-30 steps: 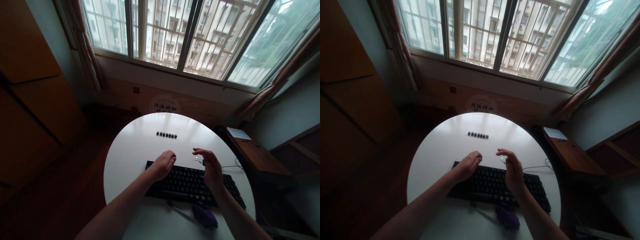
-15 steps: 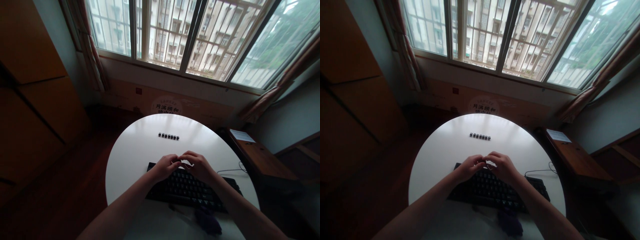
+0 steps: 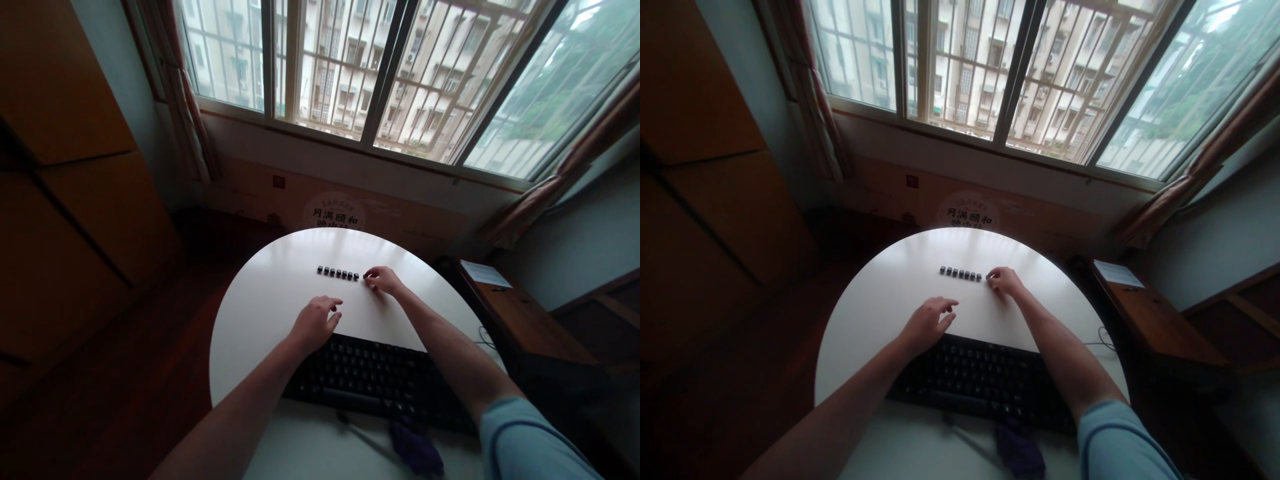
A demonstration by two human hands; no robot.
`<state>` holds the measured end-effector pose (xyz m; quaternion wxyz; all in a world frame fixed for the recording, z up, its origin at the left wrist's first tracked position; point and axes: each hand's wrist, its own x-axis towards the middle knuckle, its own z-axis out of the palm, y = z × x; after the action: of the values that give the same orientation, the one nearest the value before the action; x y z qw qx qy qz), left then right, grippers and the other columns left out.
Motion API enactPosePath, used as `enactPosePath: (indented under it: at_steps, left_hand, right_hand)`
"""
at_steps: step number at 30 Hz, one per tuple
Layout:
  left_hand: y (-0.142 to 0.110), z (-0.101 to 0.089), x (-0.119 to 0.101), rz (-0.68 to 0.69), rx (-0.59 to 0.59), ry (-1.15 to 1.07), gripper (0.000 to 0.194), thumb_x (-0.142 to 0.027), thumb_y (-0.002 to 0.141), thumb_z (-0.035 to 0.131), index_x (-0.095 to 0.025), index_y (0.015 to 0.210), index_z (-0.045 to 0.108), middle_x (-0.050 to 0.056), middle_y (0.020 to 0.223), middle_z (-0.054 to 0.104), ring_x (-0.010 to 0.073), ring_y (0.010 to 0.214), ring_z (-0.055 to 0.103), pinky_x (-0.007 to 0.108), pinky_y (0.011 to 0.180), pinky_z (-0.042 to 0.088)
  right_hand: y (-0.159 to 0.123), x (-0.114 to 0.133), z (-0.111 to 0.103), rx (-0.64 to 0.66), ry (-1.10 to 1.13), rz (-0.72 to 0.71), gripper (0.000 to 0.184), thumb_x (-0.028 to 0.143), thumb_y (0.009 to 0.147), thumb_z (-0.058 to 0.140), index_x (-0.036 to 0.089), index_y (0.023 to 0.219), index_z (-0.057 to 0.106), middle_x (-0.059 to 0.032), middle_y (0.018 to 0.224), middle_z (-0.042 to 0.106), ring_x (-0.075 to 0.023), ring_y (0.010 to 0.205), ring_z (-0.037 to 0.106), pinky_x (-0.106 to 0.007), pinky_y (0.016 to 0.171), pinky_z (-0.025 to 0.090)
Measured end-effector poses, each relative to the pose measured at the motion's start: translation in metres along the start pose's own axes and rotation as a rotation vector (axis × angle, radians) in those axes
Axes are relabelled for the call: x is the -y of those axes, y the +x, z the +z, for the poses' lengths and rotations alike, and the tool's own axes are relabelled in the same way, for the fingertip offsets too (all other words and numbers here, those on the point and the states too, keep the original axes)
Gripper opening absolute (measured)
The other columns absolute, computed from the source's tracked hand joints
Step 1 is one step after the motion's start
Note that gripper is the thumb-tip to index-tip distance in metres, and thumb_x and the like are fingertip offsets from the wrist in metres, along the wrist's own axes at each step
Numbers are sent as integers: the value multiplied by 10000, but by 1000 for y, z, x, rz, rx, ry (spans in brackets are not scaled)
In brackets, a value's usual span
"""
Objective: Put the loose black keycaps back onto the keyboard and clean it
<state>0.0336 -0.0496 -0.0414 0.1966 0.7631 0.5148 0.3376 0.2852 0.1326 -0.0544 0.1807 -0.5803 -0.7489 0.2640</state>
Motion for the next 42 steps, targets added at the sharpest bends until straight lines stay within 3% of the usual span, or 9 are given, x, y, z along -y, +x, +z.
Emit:
enactPosePath:
  at_steps: [8,23,26,30,32,34,36,39,42]
  left_hand:
    - [0,-1,1,2,-9,34,262,-181,889,576,-178,1129,680,71,986,695,242,989,610,391,957,476]
    - [0,-4,1,-1,7,22,246,-199,908,567,-178,1130,671,67,972,692,235,960,621,377,931,478]
    - [0,-5,1,1,20,16,242,-194,908,564,-170,1120,677,70,965,695,235,951,624,377,916,485]
    - [-5,-8,-11,38,75,63,241,-202,914,566,-175,1121,686,89,1060,693,253,1027,603,388,933,482]
    - [-10,-9,-25,87,144,128,248,-217,919,569,-175,1134,684,101,1117,683,271,1066,586,409,941,478]
    - [-16,-8,-42,141,217,207,238,-235,918,573,-172,1117,688,114,1124,676,290,1072,577,434,934,478]
    - [-23,-4,-56,189,277,269,236,-214,919,553,-171,1109,686,126,1139,667,298,1070,578,445,933,476]
    - [-32,6,-65,277,347,302,365,-151,925,501,-234,1255,633,126,1302,605,312,1182,547,486,1019,424]
    - [-36,17,-60,336,414,288,469,-191,960,486,-357,1397,523,83,1511,446,336,1364,415,563,1125,298]
  right_hand:
    - [19,-7,6,46,-14,18,225,247,790,723,181,1002,756,-22,885,748,-84,575,664,-160,595,491]
    - [-5,14,-8,1,113,-4,373,248,765,765,120,1110,708,-51,884,724,-51,495,581,-169,592,491]
    - [-29,25,-26,-76,182,-28,348,374,910,591,109,1113,689,-90,988,693,-67,580,614,-187,618,510]
    - [-93,32,-43,-51,341,-69,601,540,1011,232,137,1144,658,-94,963,664,-133,764,666,-236,636,559]
    - [-131,30,-41,-32,527,-78,666,668,963,285,134,1098,660,-62,818,626,-133,687,630,-244,590,558]
    - [-166,28,-34,-24,628,7,717,761,911,310,147,1087,637,-4,653,551,-104,477,515,-214,405,450]
    - [-191,27,-23,-13,658,80,725,794,885,335,157,1079,622,41,537,469,-79,360,399,-187,324,318]
    - [-207,27,-13,-5,701,156,706,818,843,407,158,978,616,78,429,360,-67,303,320,-175,310,245]
    - [-209,30,-12,-6,834,197,680,840,802,453,178,908,566,73,426,392,-87,319,383,-197,338,336]
